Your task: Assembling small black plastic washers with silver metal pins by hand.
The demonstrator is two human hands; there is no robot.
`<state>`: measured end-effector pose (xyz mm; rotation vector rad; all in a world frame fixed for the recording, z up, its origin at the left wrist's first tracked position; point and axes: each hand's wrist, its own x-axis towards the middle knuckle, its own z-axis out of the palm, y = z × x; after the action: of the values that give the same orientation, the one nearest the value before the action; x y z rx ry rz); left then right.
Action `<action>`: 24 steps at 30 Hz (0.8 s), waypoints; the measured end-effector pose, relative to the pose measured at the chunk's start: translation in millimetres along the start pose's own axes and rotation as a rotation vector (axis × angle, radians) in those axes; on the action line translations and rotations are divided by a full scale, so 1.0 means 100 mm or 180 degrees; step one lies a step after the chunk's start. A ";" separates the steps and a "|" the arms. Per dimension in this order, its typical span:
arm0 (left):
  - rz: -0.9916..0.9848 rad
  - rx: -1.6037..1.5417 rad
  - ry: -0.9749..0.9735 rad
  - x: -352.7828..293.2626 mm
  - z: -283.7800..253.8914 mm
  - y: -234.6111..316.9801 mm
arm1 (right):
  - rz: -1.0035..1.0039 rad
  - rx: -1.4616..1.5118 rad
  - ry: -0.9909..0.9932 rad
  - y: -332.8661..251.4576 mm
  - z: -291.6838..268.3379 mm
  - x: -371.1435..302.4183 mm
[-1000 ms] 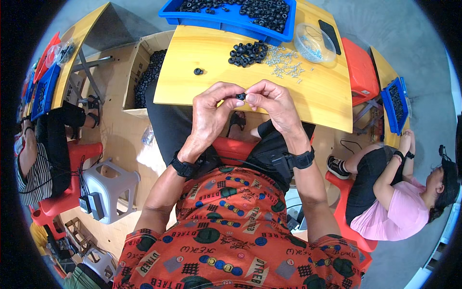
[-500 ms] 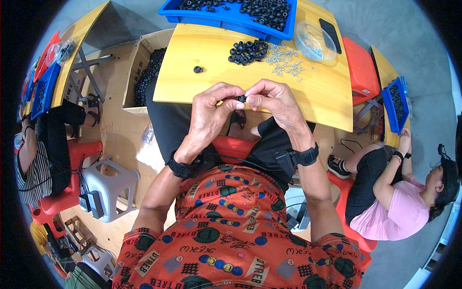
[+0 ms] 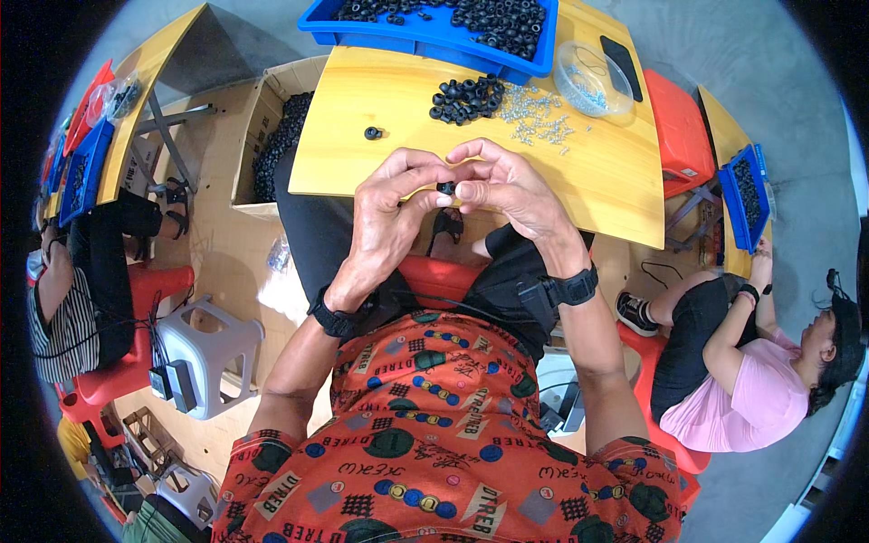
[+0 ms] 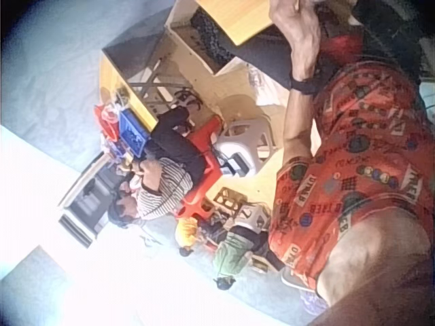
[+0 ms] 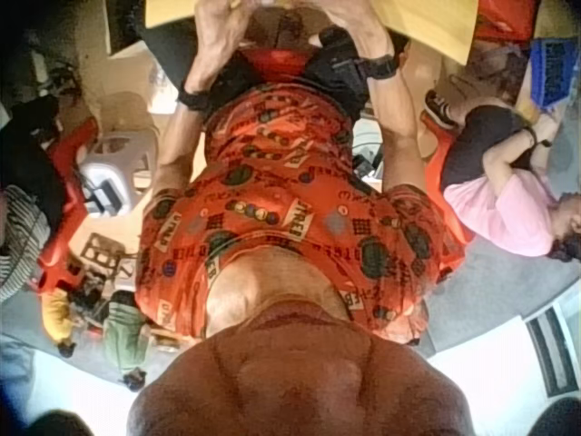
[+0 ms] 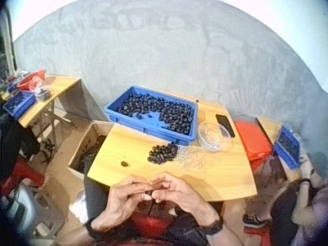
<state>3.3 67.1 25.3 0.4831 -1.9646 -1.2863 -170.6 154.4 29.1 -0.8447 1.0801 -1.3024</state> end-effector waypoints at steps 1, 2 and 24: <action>0.0001 0.0001 0.0003 0.00 0.00 -0.02 | 0.0107 0.0139 -0.0133 -0.01 0.01 0.01; 0.0039 -0.0033 0.0054 -0.02 0.01 -0.04 | 0.0107 0.0137 -0.0135 -0.01 0.02 0.01; 0.0622 -0.0232 -0.0368 -0.02 -0.04 -0.10 | -0.0159 0.0656 -0.0185 0.07 0.16 -0.09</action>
<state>6.8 61.0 16.8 0.1793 -1.9963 -1.2797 -153.3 162.3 28.6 -0.7536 0.8672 -1.3959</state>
